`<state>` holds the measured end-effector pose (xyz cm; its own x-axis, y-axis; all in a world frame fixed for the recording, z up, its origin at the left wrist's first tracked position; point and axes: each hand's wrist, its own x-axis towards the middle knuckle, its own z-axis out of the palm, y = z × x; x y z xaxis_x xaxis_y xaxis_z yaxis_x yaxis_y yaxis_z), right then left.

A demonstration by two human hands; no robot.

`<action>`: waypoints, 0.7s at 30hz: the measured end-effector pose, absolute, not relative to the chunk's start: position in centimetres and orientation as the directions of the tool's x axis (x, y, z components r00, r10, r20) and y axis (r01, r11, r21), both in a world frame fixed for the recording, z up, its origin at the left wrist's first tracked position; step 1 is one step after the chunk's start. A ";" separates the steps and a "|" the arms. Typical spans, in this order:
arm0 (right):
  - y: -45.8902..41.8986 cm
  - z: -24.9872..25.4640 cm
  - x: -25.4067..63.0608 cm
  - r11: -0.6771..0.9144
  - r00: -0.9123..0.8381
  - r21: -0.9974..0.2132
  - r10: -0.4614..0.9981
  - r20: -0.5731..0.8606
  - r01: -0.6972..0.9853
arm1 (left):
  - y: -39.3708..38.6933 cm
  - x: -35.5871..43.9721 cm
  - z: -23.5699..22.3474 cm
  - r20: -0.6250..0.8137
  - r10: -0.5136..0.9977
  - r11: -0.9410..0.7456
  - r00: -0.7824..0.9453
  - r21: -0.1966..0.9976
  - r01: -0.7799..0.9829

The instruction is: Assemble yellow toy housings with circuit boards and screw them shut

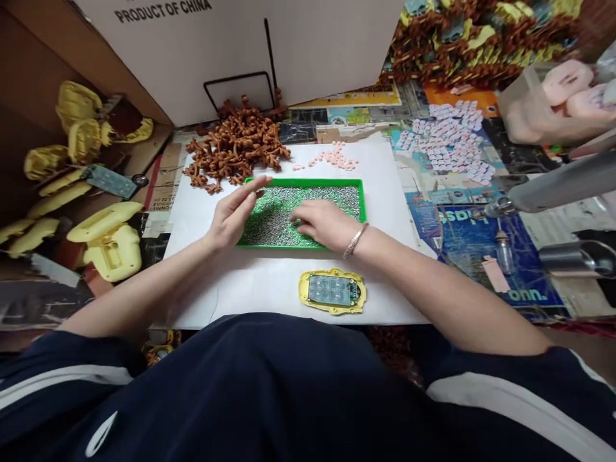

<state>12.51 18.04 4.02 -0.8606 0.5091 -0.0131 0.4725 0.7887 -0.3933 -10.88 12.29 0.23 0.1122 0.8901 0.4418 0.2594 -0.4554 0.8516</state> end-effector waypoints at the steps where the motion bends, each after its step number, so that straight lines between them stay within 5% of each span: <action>1: 18.0 3.9 11.1 0.810 -0.885 -0.409 0.466 0.011 0.421 | 12.3 -10.8 0.0 0.430 0.902 -0.430 0.046 0.883 0.188; 5: 17.9 2.8 5.8 0.877 -0.964 -0.449 0.243 0.103 0.173 | 12.6 -10.7 -0.9 0.400 0.913 -0.400 -0.078 0.916 0.020; 11: 19.0 2.1 5.7 0.860 -0.994 -0.509 0.011 0.109 -0.046 | 12.5 -11.0 -1.5 0.484 0.874 -0.486 0.044 0.872 0.068; 16: 19.9 4.1 13.2 0.874 -0.987 -0.473 0.155 0.045 0.116 | 12.4 -10.8 -1.8 0.516 0.855 -0.518 0.045 0.848 0.110; 21: 19.1 4.3 14.4 0.803 -0.981 -0.572 0.191 -0.022 0.170 | 12.4 -10.6 -2.0 0.517 0.856 -0.516 0.028 0.848 0.117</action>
